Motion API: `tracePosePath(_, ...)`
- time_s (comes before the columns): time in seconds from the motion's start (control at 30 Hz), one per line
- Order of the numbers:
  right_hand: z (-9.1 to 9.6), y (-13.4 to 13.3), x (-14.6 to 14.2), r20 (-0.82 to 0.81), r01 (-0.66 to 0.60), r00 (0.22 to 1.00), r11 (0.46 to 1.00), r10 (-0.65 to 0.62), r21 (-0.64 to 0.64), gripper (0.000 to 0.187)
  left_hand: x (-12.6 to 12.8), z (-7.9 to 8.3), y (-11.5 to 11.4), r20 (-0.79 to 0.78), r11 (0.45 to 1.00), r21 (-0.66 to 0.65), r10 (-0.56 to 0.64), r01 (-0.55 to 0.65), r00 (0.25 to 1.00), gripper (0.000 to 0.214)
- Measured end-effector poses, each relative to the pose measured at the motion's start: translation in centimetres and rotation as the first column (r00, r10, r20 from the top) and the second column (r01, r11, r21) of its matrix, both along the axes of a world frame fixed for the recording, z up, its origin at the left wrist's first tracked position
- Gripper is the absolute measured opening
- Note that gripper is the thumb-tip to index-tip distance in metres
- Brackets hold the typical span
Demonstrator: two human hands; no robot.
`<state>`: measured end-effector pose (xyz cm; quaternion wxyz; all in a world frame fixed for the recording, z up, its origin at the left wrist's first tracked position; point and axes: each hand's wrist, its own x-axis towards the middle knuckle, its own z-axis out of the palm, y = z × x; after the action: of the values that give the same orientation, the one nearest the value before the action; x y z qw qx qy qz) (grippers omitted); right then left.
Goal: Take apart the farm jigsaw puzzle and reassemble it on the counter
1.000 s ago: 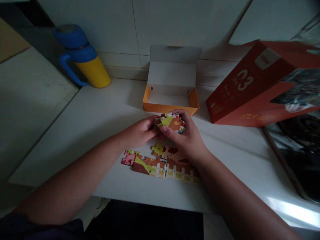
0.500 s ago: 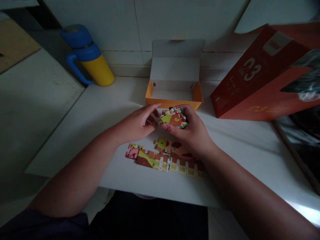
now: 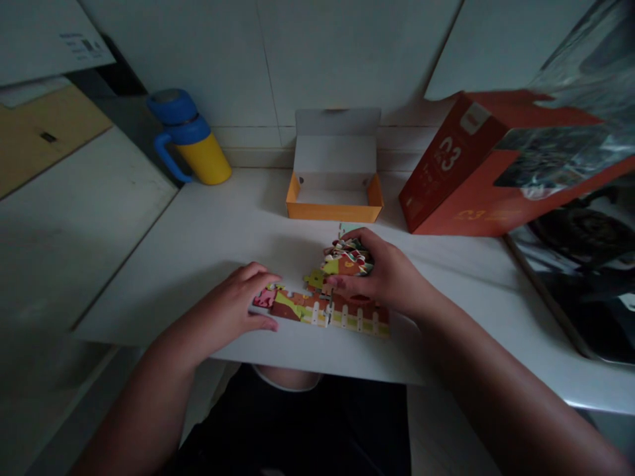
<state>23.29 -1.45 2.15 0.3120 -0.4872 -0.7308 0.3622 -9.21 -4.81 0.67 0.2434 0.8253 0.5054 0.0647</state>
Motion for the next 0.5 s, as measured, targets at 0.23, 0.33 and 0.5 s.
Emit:
tracePosePath(0.23, -1.9, 0.1, -0.1, -0.083, -0.104, 0.992, 0.978, 0.091, -0.179, 0.063, 0.8, 0.6, 0.5, 0.018, 0.996, -0.089, -0.015, 0.017, 1.0, 0.035)
tracePosePath(0.33, -2.1, 0.3, 0.0, -0.077, -0.115, 0.992, 0.974, 0.102, -0.195, 0.063, 0.9, 0.9, 0.4, -0.002, 0.996, -0.09, -0.014, 0.013, 1.0, 0.033)
tracePosePath(0.5, -1.9, 0.2, 0.1, -0.032, -0.07, 0.997, 0.982, 0.065, -0.177, 0.062, 0.5, 1.4, 0.0, -0.034, 0.998, -0.067, 0.009, -0.011, 0.999, 0.034)
